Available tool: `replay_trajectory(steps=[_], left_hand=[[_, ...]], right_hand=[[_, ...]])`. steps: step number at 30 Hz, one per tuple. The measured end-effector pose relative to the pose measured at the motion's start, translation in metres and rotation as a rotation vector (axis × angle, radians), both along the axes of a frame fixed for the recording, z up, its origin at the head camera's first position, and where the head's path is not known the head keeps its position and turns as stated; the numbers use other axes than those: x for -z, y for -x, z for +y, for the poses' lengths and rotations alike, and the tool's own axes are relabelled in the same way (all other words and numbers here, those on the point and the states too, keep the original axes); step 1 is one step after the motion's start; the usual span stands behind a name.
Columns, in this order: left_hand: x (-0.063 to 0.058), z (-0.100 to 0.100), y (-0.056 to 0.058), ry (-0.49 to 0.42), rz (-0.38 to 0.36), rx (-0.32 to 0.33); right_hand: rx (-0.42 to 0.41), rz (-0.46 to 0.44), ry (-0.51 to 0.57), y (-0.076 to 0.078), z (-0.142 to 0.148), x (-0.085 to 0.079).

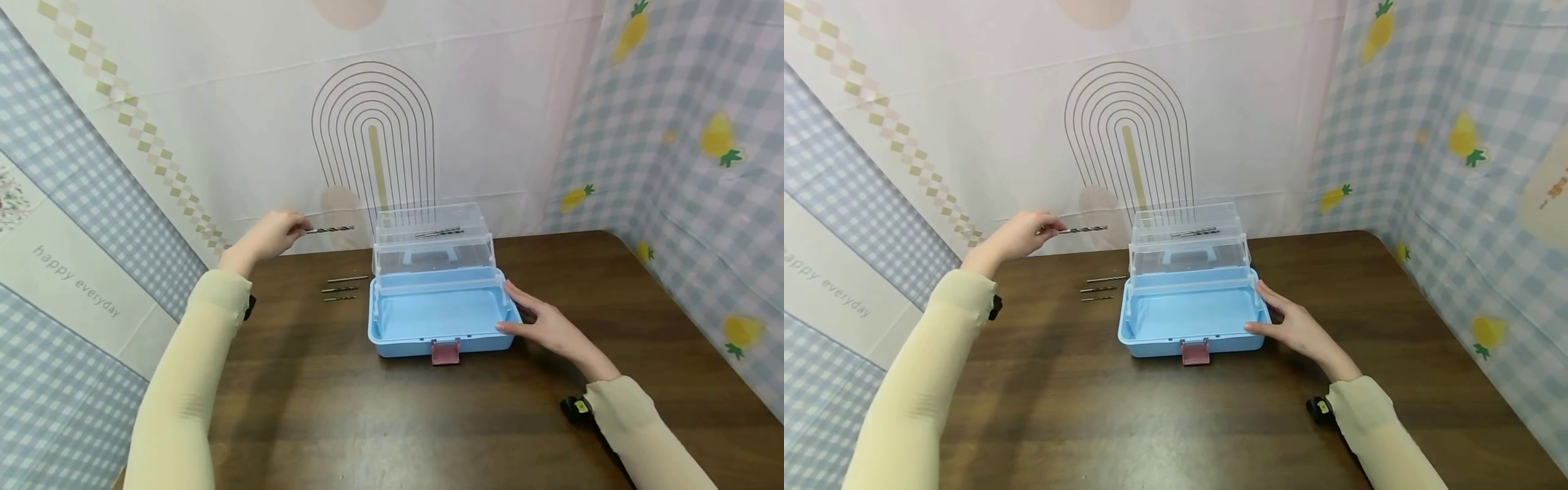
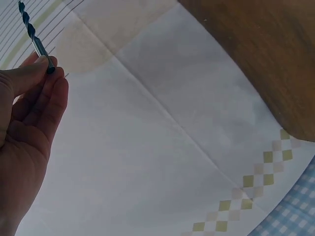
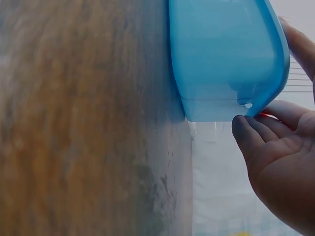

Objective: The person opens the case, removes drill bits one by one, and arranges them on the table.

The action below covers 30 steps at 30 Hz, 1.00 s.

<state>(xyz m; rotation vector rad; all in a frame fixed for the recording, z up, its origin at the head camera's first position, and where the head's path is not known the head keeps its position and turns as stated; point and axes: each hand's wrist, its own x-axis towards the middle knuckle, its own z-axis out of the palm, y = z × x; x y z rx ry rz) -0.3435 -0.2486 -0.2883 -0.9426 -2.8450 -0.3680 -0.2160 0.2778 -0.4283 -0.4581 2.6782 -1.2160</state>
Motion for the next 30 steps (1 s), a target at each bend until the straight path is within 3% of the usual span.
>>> replay_trajectory(steps=[16,24,30], left_hand=[[0.050,-0.004,-0.013,0.033,-0.041,0.021],[0.071,-0.007,-0.023,0.019,-0.152,-0.023],[0.087,-0.007,-0.027,0.018,-0.147,-0.015]], right_hand=[[-0.045,-0.026,0.069,0.001,0.001,0.000],[-0.051,-0.042,0.086,0.000,0.001,-0.003],[-0.047,-0.045,0.088,0.001,0.001,-0.003]])
